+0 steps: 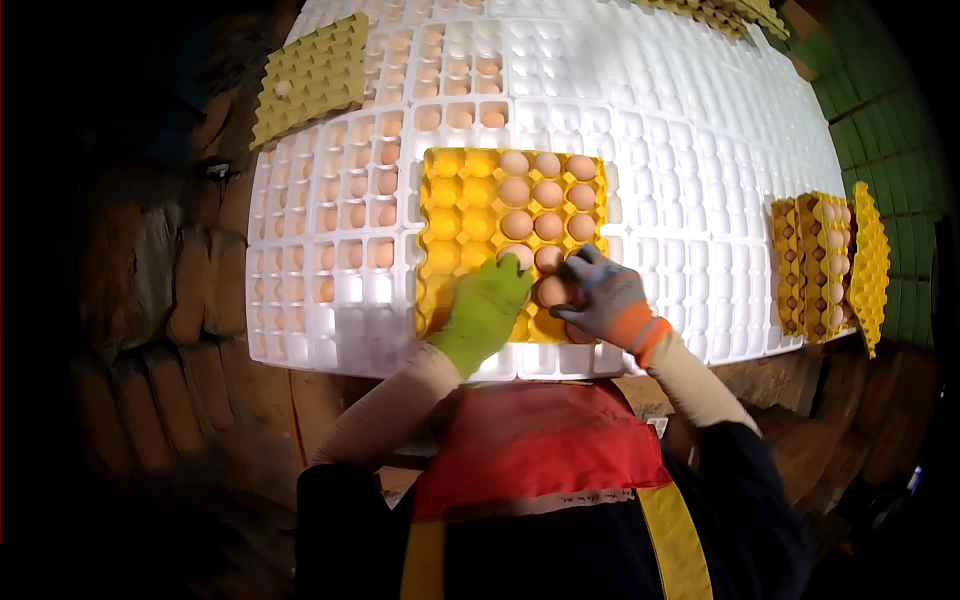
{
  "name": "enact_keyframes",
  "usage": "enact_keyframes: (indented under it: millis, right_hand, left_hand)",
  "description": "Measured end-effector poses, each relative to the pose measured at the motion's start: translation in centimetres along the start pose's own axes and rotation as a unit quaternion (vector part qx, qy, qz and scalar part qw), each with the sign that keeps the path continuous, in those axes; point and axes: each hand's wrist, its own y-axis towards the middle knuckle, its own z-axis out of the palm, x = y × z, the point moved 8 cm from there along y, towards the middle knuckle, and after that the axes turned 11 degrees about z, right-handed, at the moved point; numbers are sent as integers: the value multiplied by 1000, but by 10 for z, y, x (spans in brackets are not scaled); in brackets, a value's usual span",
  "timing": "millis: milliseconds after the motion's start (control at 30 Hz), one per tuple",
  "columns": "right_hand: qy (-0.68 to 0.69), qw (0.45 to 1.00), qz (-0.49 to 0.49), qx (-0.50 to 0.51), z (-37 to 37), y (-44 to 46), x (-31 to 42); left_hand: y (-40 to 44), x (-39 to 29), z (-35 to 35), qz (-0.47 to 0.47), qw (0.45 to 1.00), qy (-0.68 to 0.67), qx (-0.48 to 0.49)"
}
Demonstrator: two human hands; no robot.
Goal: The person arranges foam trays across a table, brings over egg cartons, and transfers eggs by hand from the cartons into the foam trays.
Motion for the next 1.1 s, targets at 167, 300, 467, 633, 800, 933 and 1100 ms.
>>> enact_keyframes:
  millis: [167,300,467,633,800,933,1100]
  right_hand:
    - [676,711,172,87,-10,-28,-62]
    - [188,979,78,4,-26,8,-32]
    - [-205,978,33,-3,16,40,12]
    - [-169,984,61,-16,5,44,7]
    - [150,988,24,12,-10,34,21]
    - [202,975,-75,55,28,60,141]
    - [-93,984,-151,16,130,123,262]
  left_hand:
    - [-45,40,-16,-127,920,-337,-155]
    - [-37,51,-6,-289,694,-643,-146]
    - [33,29,10,-80,992,-93,-27]
    - [10,36,-2,-146,988,-54,-10]
    - [-125,99,-67,-260,843,-286,-373]
    - [-260,157,-59,-426,764,-216,-433]
    - [-296,168,-52,-459,838,-6,-295]
